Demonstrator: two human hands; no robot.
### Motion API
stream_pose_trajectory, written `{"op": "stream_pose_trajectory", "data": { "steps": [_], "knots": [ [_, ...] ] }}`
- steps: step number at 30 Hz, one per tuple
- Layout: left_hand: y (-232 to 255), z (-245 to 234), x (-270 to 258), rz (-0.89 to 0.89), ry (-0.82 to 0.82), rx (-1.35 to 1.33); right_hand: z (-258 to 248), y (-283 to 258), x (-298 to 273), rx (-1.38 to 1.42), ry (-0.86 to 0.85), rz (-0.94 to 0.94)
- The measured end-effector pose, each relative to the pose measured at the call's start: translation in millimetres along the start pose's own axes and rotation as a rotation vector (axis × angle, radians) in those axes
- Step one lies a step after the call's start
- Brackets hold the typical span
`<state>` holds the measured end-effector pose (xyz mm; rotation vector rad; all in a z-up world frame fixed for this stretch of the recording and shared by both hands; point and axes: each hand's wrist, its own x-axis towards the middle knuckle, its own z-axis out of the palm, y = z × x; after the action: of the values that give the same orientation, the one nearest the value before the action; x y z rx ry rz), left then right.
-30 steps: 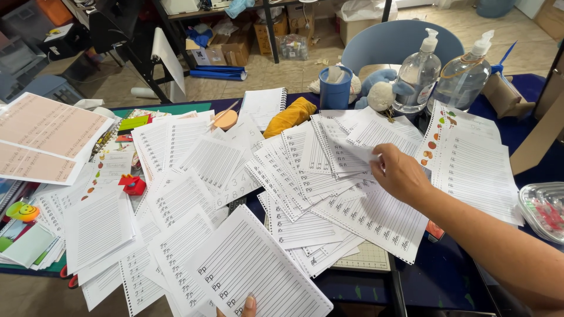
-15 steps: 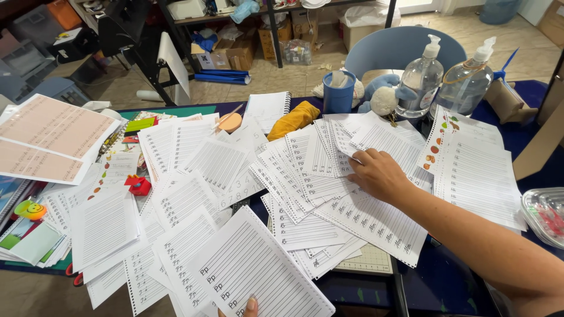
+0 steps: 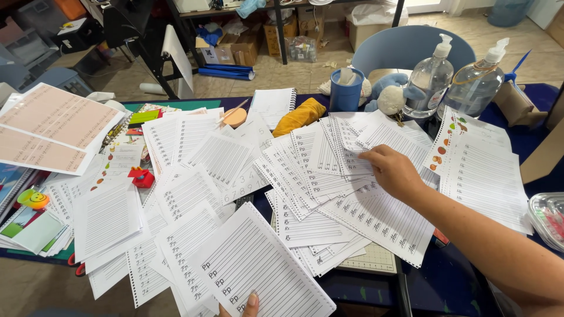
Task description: Sorting and reviewing a large stack of printed paper sheets on a desk
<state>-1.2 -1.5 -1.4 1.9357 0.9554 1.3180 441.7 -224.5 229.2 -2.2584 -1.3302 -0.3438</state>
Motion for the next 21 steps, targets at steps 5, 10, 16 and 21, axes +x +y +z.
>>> {"op": "stream_pose_trajectory", "data": {
  "steps": [5,10,16,21],
  "knots": [
    [4.5,-1.8,-2.8,-0.092,-0.041,0.096,3.7,5.7,3.4,-0.138,0.042,-0.067],
    [-15.5,8.5,-4.7,0.087,0.095,0.179,7.2,-3.7,2.6,-0.280,-0.073,-0.133],
    [-21.9,8.8,-9.3,0.035,0.174,0.221,8.9,-6.7,3.7,-0.324,0.012,-0.164],
    [-3.7,-2.6,-3.0,-0.131,0.050,0.099,-5.9,-11.2,8.3,-0.116,0.066,0.050]
  ]
}}
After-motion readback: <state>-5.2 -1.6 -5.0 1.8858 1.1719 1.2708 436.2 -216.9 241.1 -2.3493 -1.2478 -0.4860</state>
